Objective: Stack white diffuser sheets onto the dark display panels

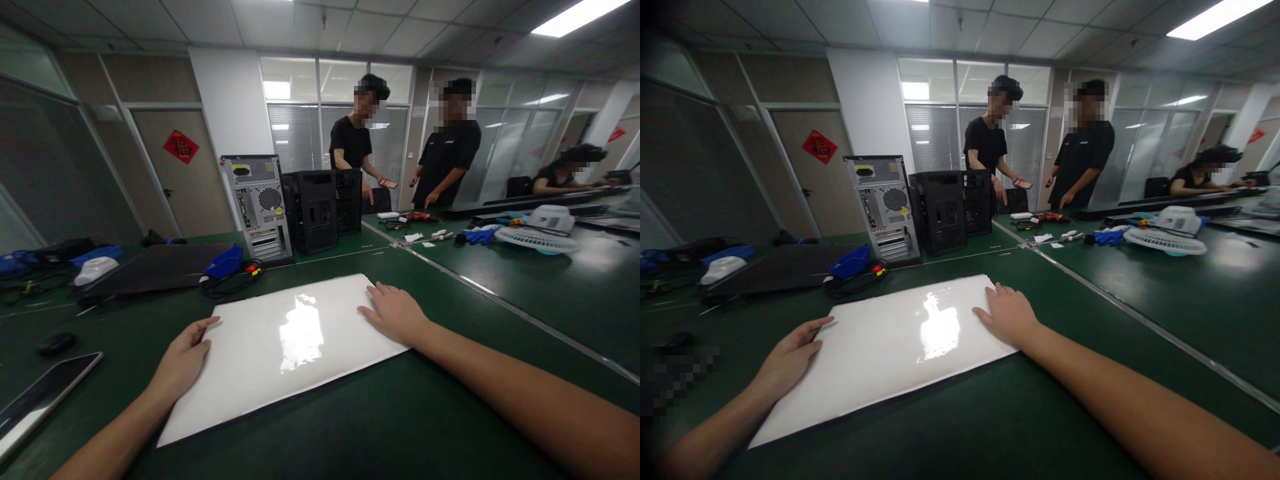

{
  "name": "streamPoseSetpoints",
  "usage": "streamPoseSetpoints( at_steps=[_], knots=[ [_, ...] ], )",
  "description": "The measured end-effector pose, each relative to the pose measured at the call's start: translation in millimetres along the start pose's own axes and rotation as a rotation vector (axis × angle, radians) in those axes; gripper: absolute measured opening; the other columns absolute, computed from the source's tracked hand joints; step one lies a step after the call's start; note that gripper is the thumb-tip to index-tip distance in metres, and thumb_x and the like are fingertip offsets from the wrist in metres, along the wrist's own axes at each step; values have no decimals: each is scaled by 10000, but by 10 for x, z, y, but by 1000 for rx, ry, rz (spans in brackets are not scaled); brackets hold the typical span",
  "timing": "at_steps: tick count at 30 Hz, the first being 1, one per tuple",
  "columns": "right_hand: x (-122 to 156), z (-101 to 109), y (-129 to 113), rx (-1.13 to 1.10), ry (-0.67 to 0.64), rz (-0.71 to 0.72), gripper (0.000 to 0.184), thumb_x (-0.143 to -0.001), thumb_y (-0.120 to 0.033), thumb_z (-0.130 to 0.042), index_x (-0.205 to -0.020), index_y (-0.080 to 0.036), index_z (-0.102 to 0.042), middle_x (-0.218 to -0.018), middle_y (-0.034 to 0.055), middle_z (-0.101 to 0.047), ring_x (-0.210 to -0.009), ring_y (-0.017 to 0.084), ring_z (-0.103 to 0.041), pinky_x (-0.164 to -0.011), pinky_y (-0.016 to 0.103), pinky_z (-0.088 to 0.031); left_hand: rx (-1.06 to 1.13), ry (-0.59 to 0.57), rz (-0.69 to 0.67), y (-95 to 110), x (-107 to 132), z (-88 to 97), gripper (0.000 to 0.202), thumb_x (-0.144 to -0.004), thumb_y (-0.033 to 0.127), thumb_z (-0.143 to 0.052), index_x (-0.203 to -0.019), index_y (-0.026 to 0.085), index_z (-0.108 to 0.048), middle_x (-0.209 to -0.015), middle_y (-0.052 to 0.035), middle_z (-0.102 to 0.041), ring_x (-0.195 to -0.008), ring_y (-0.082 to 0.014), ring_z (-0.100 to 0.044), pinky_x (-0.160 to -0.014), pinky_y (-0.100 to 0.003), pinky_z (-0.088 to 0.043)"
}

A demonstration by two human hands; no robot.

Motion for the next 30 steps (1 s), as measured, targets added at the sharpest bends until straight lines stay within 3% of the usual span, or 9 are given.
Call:
streamPoseSetpoints(
  at_steps=[3, 6, 8, 14, 22, 30],
  knots=[
    [114, 257, -312, -102, 91, 275, 780, -925, -722, -349, -1424, -146, -511, -1488, 210, -439, -1345, 369, -431, -1074, 554, -348, 5, 14, -11, -21, -14, 13, 479, -693, 108, -596, -1162, 172, -668, -1307, -136, -676, -1132, -255, -666, -983, -368, -481],
    [407, 348, -809, -227, -1, 751, 802, -853, -724, -520, -1456, -197, -479, -1525, 152, -413, -1411, 322, -361, -1140, 514, -288, 46, -4, 13, -19, 0, -11, 501, -703, 94, -582, -1195, 157, -647, -1375, -156, -628, -1202, -263, -630, -1022, -384, -455],
    [568, 334, -1010, -282, -62, 927, 835, -830, -694, -581, -1482, -192, -442, -1535, 155, -398, -1427, 316, -339, -1151, 506, -276, 67, -12, 33, -14, 11, -25, 496, -717, 83, -564, -1202, 155, -638, -1440, -161, -575, -1275, -265, -579, -1059, -389, -423],
    [576, 225, -1133, -346, -84, 930, 652, -947, -560, -499, -1460, -159, -465, -1464, 174, -485, -1376, 293, -421, -1107, 486, -344, 67, -34, 31, 11, 7, -33, 492, -720, 104, -573, -1203, 171, -638, -1419, -146, -595, -1255, -268, -595, -1078, -392, -404],
    [535, 280, -1102, -397, -70, 925, 577, -959, -543, -509, -1423, -201, -509, -1425, 129, -536, -1346, 264, -450, -1090, 460, -356, 20, -36, -18, 51, -36, 10, 480, -724, 153, -572, -1199, 159, -642, -1422, -153, -584, -1333, -269, -519, -1148, -385, -300],
    [572, 296, -1139, -367, -67, 944, 542, -965, -512, -505, -1410, -204, -528, -1407, 141, -549, -1343, 274, -451, -1078, 469, -362, 49, -16, -28, 92, 18, 24, 498, -675, 151, -586, -1167, 158, -667, -1340, -139, -647, -1171, -287, -629, -1028, -395, -430]
  ],
)
Point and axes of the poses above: each hand's wrist, its own x-axis away from the middle knuckle, its own z-axis out of the back of the hand, y = z × x, the point moved 9 cm from there along -x, towards the middle knuckle
